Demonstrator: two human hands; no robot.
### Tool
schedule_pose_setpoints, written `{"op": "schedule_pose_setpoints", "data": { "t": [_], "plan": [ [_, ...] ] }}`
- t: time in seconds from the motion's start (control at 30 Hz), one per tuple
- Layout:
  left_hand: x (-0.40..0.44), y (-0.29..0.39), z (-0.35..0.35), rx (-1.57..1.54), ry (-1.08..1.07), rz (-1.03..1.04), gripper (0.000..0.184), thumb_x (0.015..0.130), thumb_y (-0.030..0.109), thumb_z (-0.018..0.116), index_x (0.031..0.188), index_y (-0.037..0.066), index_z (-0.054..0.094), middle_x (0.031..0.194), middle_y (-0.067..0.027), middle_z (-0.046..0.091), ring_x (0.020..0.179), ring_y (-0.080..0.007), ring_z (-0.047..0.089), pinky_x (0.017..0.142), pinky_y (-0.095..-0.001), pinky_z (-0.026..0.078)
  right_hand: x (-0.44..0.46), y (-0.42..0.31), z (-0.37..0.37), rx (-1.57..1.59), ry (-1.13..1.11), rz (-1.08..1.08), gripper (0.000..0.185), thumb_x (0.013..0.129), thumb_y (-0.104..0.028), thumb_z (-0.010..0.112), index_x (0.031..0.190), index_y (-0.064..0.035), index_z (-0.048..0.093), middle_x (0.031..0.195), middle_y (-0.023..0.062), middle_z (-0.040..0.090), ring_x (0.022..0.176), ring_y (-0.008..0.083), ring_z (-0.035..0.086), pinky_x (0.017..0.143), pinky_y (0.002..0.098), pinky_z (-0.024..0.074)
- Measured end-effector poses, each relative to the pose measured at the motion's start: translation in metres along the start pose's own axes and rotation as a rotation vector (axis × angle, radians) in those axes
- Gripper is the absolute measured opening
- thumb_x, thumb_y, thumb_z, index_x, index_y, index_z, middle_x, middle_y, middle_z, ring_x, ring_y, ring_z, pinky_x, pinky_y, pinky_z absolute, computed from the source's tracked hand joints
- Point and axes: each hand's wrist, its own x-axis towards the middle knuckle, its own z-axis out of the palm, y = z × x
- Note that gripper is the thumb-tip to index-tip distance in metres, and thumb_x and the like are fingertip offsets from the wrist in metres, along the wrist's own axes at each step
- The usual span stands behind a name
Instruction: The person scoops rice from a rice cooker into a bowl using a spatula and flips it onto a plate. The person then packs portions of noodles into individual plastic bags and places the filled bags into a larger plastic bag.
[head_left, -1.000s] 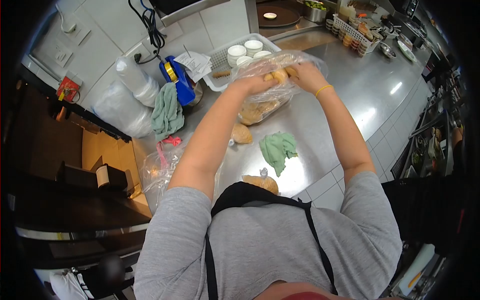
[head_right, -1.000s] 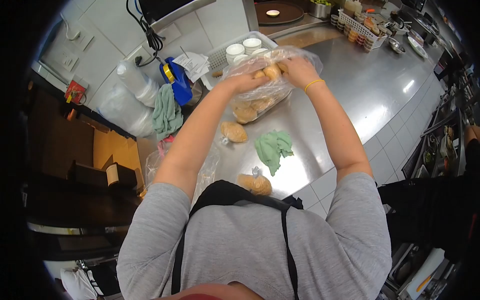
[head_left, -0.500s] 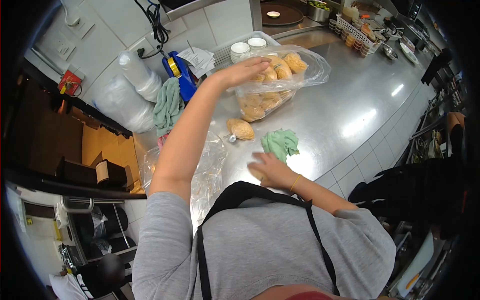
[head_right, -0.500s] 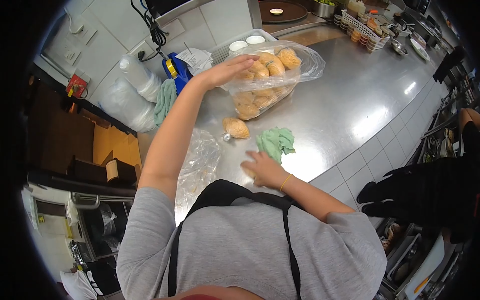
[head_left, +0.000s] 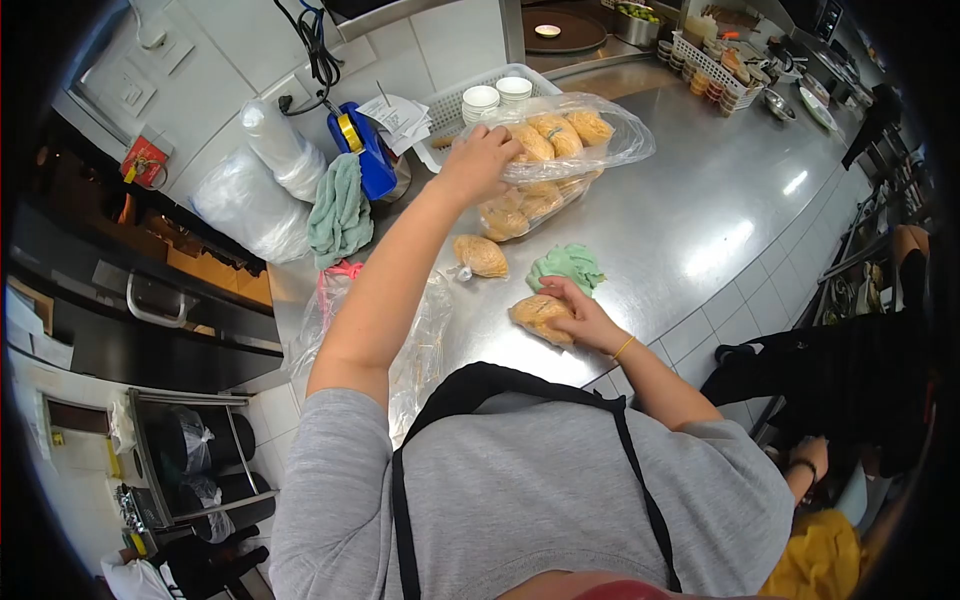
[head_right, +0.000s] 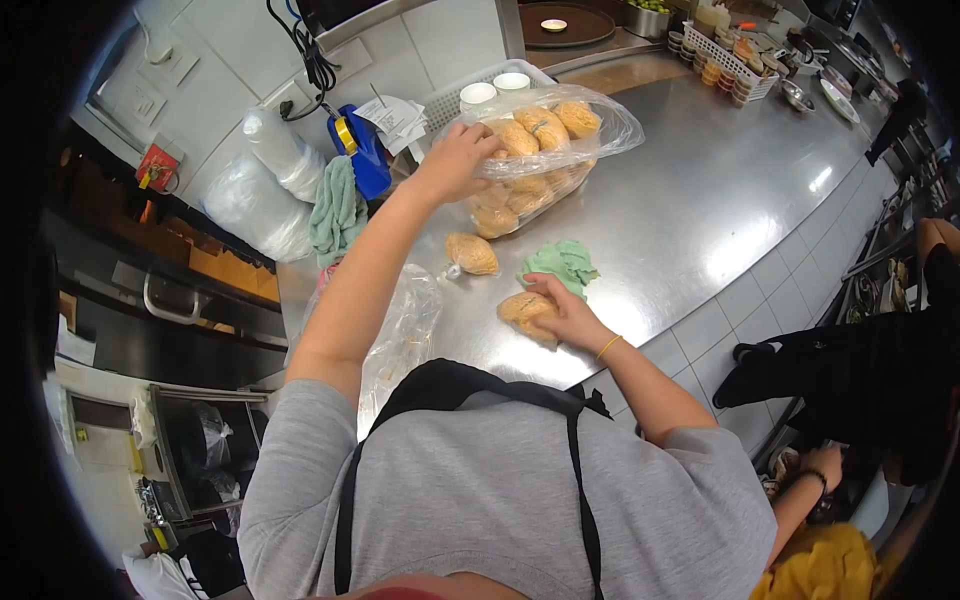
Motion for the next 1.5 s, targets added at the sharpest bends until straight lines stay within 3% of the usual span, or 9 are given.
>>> {"op": "schedule_pose_setpoints", "data": {
  "t": [0.03,0.17,0.43,0.6,0.73,1.07,1.3,1.4,1.5],
  "plan": [
    [-0.001,0.001,-0.003,-0.016,-0.024,0.015,0.06,0.066,0.033,0.071,0.119,0.015,0.049,0.114,-0.0086,0.047,0.107,-0.0278,0.042,0.092,-0.0386,0.037,0.001,-0.001,-0.003,0.368,-0.043,0.107,0.053,0.072,-0.002,0.056,0.123,-0.0092,0.043,0.122,0.0142,0.043,0.113,0.0272,0.044,0.096,0.0316,0.0346],
    [0.0,-0.004,-0.004,-0.179,-0.001,0.08,0.043,0.07,0.034,0.067,0.106,0.013,0.059,0.109,-0.0071,0.05,0.105,-0.0282,0.041,0.092,-0.0393,0.035,0.002,0.014,-0.017,-0.45,0.025,-0.086,0.035,0.084,-0.011,0.047,0.118,-0.013,0.05,0.123,0.0147,0.042,0.111,0.0276,0.045,0.094,0.0325,0.0375],
    [0.003,-0.029,0.013,-0.448,0.115,-0.002,0.026,0.08,0.029,0.058,0.095,0.008,0.064,0.097,-0.0115,0.052,0.099,-0.028,0.044,0.09,-0.037,0.035,-0.015,-0.026,0.011,-0.948,-0.02,-0.04,0.056,0.071,-0.027,0.066,0.12,-0.0092,0.044,0.125,0.0112,0.039,0.11,0.0289,0.043,0.088,0.0365,0.0427],
    [-0.001,-0.02,0.014,-0.404,0.147,-0.139,0.023,0.078,0.023,0.06,0.092,0.006,0.063,0.091,-0.0117,0.051,0.094,-0.0279,0.047,0.085,-0.0362,0.038,0.014,-0.008,-0.021,-0.111,-0.019,0.079,0.058,0.073,-0.013,0.066,0.124,-0.0049,0.039,0.118,0.0102,0.047,0.104,0.019,0.05,0.088,0.0292,0.0415],
    [-0.008,-0.013,0.027,-0.349,0.301,-0.119,0.023,0.075,0.022,0.063,0.091,0.006,0.063,0.094,-0.0115,0.051,0.092,-0.0294,0.047,0.081,-0.0361,0.041,0.049,-0.091,-0.053,0.418,0.378,-0.233,0.058,0.081,-0.022,0.061,0.128,-0.0045,0.033,0.12,0.0068,0.045,0.107,0.0163,0.047,0.088,0.029,0.0403],
    [-0.014,0.005,0.019,-0.246,0.268,-0.392,0.027,0.074,0.027,0.062,0.091,0.006,0.061,0.1,-0.0132,0.049,0.093,-0.0316,0.05,0.081,-0.0391,0.043,0.164,-0.098,-0.05,-1.02,0.564,-0.261,0.047,0.075,-0.02,0.06,0.12,-0.0132,0.045,0.103,0.0147,0.051,0.094,0.0334,0.05,0.083,0.0395,0.0425],
    [-0.017,0.0,0.012,0.147,0.546,-0.384,0.037,0.069,0.033,0.067,0.098,0.013,0.059,0.102,-0.013,0.049,0.099,-0.0284,0.049,0.076,-0.0395,0.046,0.153,-0.105,-0.051,-0.838,0.577,-0.386,0.035,0.077,-0.021,0.057,0.11,-0.0155,0.053,0.095,0.011,0.052,0.09,0.0302,0.052,0.078,0.0399,0.0442],
    [-0.01,-0.022,0.036,-0.735,0.195,-0.628,0.048,0.063,0.032,0.07,0.105,0.014,0.056,0.112,-0.0156,0.045,0.106,-0.0342,0.045,0.088,-0.0393,0.04,0.156,-0.111,-0.049,-0.922,0.595,-0.341,0.031,0.079,-0.023,0.056,0.109,-0.0147,0.054,0.089,0.0107,0.051,0.087,0.0277,0.053,0.073,0.0389,0.0456],
    [-0.007,-0.033,0.061,-0.655,0.306,-0.564,0.054,0.065,0.024,0.071,0.113,0.009,0.052,0.095,-0.0153,0.054,0.07,-0.0178,0.056,0.053,-0.0284,0.046,0.176,-0.115,-0.047,-1.123,0.574,-0.33,0.027,0.08,-0.023,0.053,0.105,-0.0126,0.055,0.09,0.0113,0.055,0.085,0.0279,0.057,0.071,0.0397,0.0465]
  ]
}}
